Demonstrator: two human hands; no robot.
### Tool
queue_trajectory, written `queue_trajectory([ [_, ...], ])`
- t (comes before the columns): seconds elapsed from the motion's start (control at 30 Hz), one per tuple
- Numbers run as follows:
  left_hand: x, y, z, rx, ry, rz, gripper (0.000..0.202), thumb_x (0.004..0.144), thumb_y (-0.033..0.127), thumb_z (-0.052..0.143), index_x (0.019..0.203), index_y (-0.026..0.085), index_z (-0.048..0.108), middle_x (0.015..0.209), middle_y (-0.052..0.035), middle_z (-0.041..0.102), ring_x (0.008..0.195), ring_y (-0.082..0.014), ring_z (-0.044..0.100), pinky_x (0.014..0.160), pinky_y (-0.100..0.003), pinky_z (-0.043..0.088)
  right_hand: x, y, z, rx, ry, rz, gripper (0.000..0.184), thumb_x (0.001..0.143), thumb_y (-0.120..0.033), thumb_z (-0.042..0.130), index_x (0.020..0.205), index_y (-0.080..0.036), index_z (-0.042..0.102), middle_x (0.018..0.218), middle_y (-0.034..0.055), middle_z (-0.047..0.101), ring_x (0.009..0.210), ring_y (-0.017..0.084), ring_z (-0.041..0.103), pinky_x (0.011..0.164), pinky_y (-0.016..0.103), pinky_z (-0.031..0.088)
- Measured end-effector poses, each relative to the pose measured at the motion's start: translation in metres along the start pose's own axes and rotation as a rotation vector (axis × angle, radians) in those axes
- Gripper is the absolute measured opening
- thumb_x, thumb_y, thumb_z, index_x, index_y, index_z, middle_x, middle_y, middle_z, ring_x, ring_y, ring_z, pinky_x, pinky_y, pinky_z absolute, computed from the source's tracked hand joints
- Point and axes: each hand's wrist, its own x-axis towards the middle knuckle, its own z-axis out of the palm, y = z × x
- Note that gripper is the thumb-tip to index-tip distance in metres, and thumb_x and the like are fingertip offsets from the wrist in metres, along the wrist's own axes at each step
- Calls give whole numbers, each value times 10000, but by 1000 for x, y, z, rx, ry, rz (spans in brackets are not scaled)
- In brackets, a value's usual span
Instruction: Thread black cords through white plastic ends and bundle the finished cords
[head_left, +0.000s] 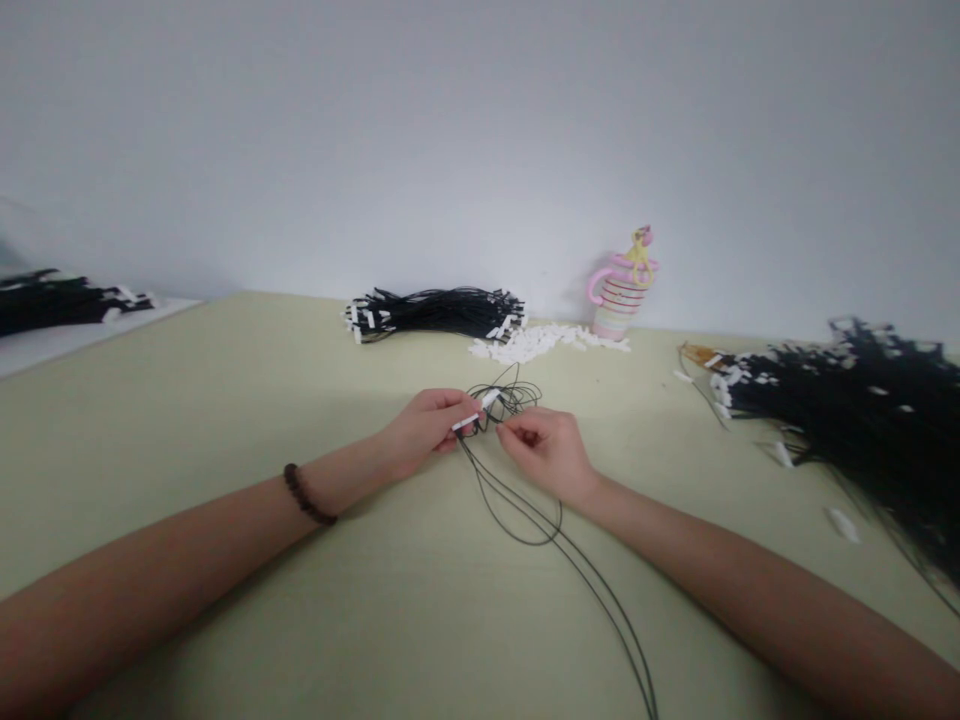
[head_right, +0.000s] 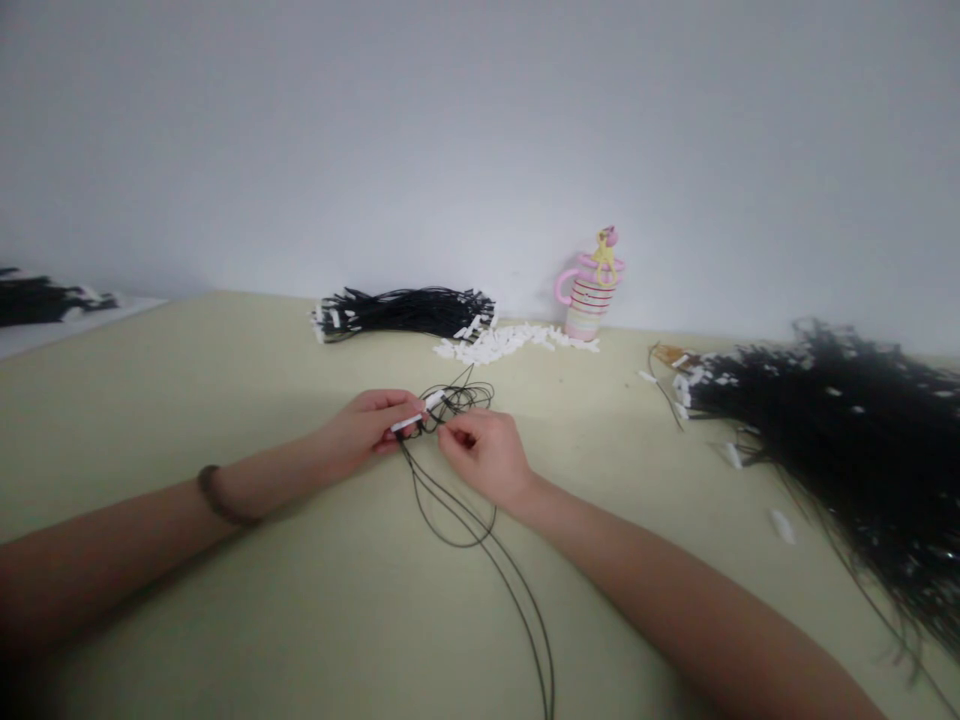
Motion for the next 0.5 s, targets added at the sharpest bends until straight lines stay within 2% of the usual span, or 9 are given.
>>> queue_trajectory([
  [0.5,-5,3,4,53,55,9,260,698,392,566,696,133,561,584,29,443,483,-42,363,415,-153,239,2,-1,1,-25,-41,6,209,760,-181,456,564,-145,520,532,-6,487,507,83,415,503,200,282],
])
